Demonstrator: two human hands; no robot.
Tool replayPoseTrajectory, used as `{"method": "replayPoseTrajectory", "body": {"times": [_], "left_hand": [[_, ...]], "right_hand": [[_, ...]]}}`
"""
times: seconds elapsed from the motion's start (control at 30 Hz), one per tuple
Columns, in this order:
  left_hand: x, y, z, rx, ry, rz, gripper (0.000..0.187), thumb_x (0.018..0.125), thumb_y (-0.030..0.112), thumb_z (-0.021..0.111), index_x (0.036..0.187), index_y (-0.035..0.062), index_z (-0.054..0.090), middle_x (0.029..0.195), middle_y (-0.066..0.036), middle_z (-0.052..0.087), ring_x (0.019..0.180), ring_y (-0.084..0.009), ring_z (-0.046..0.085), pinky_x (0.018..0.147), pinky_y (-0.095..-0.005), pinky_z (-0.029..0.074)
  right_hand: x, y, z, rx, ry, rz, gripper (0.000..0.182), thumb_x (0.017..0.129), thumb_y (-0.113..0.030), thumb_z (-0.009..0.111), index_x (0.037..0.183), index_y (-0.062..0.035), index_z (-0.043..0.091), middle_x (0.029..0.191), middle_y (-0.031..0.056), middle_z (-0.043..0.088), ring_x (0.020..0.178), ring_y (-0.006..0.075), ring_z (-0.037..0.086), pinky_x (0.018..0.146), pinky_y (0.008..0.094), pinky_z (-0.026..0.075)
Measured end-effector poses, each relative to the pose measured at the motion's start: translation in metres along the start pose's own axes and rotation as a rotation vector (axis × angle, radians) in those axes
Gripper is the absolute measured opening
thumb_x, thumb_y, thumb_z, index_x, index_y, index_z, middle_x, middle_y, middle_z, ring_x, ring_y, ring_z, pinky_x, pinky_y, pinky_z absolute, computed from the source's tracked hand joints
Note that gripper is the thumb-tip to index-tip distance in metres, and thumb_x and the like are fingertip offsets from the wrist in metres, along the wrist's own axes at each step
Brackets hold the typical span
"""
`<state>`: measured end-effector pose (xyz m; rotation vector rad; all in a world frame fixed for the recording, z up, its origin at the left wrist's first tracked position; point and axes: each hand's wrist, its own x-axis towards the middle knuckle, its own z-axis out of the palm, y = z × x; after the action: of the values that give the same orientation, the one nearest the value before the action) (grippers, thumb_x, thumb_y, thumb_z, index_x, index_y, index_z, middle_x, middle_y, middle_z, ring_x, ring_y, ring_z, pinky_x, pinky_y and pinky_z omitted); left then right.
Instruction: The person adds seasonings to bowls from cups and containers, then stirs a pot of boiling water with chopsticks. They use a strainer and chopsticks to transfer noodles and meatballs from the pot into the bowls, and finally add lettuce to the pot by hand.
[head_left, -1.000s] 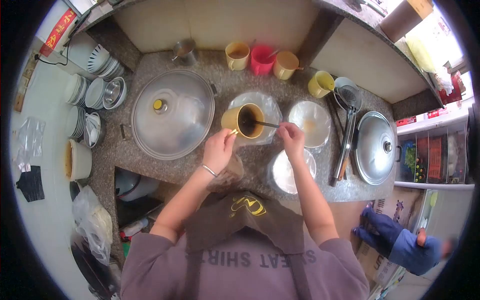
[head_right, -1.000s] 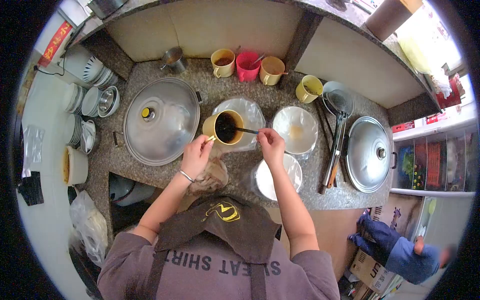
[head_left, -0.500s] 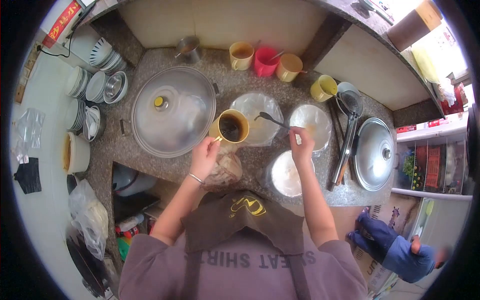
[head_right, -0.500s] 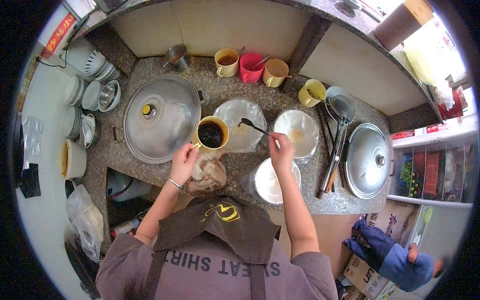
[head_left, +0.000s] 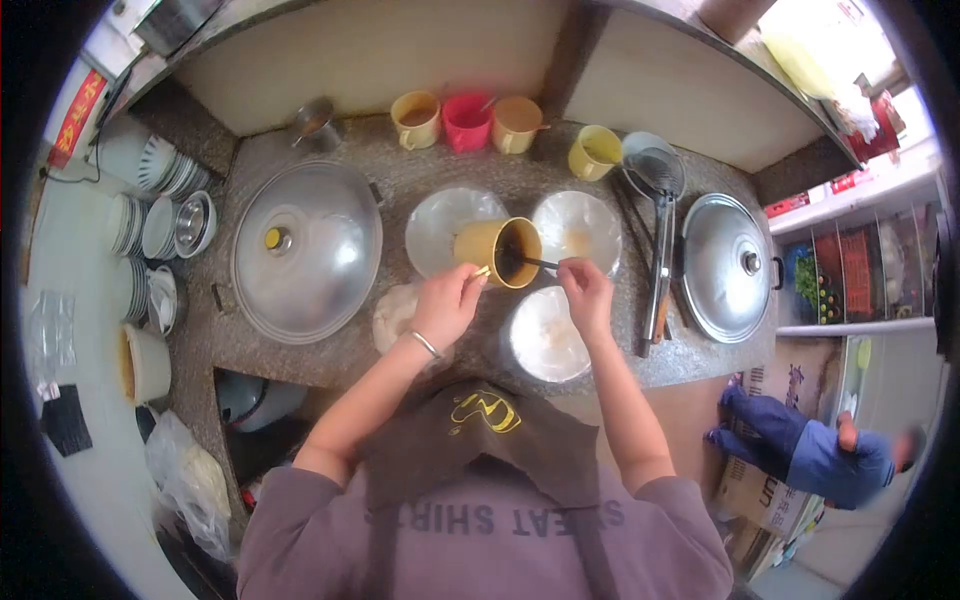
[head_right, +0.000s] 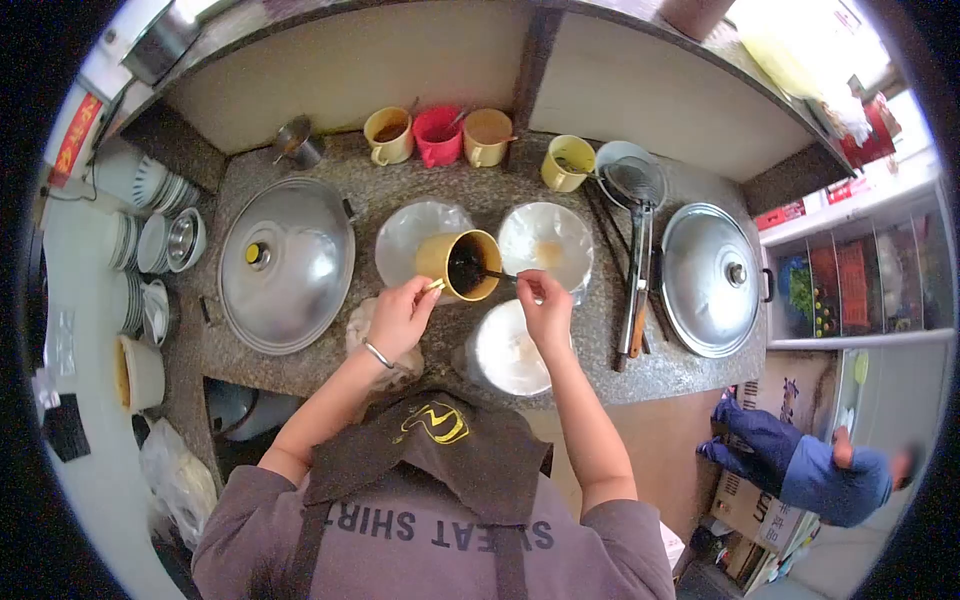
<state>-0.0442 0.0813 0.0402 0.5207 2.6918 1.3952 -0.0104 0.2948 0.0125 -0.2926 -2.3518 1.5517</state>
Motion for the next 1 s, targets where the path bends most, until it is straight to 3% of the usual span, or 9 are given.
{"method": "replayPoseTrajectory", "body": {"times": [0.03,0.17,0.23,0.3,0.57,0.63,0.77,0.9,1.0], "left_hand": [[0.004,0.003,0.006,-0.003,-0.01,0.012,0.016,0.082,0.021,0.05,0.082,0.0051,0.055,0.066,-0.013,0.057,0.059,-0.0316,0.054,0.055,-0.0393,0.042],[0.02,0.01,0.027,-0.041,-0.057,-0.014,0.018,0.082,0.021,0.051,0.082,0.0039,0.054,0.063,-0.013,0.056,0.055,-0.029,0.054,0.052,-0.0365,0.041],[0.026,0.009,0.034,-0.087,-0.082,-0.049,0.018,0.082,0.021,0.051,0.081,0.0036,0.054,0.062,-0.013,0.056,0.053,-0.0273,0.054,0.051,-0.035,0.041],[0.028,0.005,0.037,-0.115,-0.123,-0.098,0.017,0.084,0.019,0.051,0.086,0.0021,0.053,0.059,-0.007,0.056,0.054,-0.0145,0.056,0.051,-0.0278,0.043],[0.011,0.007,0.039,-0.303,-0.049,-0.175,0.017,0.083,0.018,0.051,0.085,0.0018,0.054,0.064,-0.007,0.057,0.057,-0.016,0.057,0.054,-0.0277,0.043],[0.004,0.009,0.038,-0.29,-0.048,-0.203,0.018,0.083,0.019,0.052,0.086,0.0015,0.054,0.063,-0.008,0.058,0.059,-0.0157,0.058,0.056,-0.0269,0.044],[-0.014,0.003,0.044,-0.269,-0.025,-0.214,0.018,0.082,0.02,0.052,0.085,0.002,0.055,0.062,-0.008,0.058,0.057,-0.0162,0.057,0.054,-0.0277,0.044],[-0.031,0.019,0.038,-0.197,-0.083,-0.175,0.019,0.081,0.021,0.053,0.085,0.0025,0.055,0.06,-0.009,0.057,0.054,-0.0201,0.056,0.052,-0.0306,0.042],[-0.043,0.035,0.034,-0.101,-0.135,-0.096,0.018,0.08,0.02,0.053,0.084,0.0025,0.055,0.061,-0.012,0.056,0.054,-0.0233,0.055,0.051,-0.0327,0.041]], "right_hand": [[-0.001,0.007,-0.005,0.206,0.009,0.193,0.009,0.077,-0.004,0.058,0.084,0.0013,0.057,0.073,0.0058,0.06,0.066,0.0142,0.058,0.062,0.0245,0.046],[-0.007,0.042,-0.03,0.603,0.11,0.38,0.01,0.08,-0.004,0.055,0.088,0.0011,0.056,0.075,0.0045,0.058,0.068,0.0109,0.055,0.066,0.0238,0.045],[-0.008,0.044,-0.044,0.6,0.119,0.392,0.011,0.081,-0.005,0.054,0.09,0.0007,0.055,0.077,0.0046,0.058,0.069,0.0105,0.054,0.067,0.0237,0.045],[-0.007,0.046,-0.056,0.719,0.199,0.314,0.01,0.081,-0.006,0.054,0.089,0.0007,0.055,0.076,0.0041,0.058,0.069,0.0101,0.054,0.068,0.0239,0.045],[-0.004,0.058,-0.09,0.244,0.327,0.096,0.008,0.079,-0.003,0.056,0.086,0.0004,0.056,0.076,0.0041,0.059,0.07,0.0109,0.055,0.063,0.0233,0.043],[-0.004,0.046,-0.096,-0.326,0.303,-0.116,0.007,0.077,-0.001,0.057,0.084,-0.0002,0.057,0.076,0.0065,0.059,0.07,0.0146,0.056,0.063,0.0239,0.044],[-0.011,0.018,-0.102,-0.431,0.294,-0.251,0.009,0.073,0.002,0.058,0.082,-0.0006,0.057,0.077,0.009,0.06,0.07,0.0174,0.058,0.065,0.0244,0.044],[-0.035,-0.009,-0.095,-0.136,0.307,-0.202,0.014,0.069,0.006,0.059,0.081,-0.0015,0.058,0.077,0.0093,0.06,0.071,0.0168,0.058,0.065,0.0254,0.045],[-0.052,-0.012,-0.08,-0.193,0.083,-0.24,0.015,0.068,0.004,0.059,0.081,-0.002,0.058,0.076,0.0093,0.06,0.069,0.0184,0.059,0.064,0.0259,0.045]]}}
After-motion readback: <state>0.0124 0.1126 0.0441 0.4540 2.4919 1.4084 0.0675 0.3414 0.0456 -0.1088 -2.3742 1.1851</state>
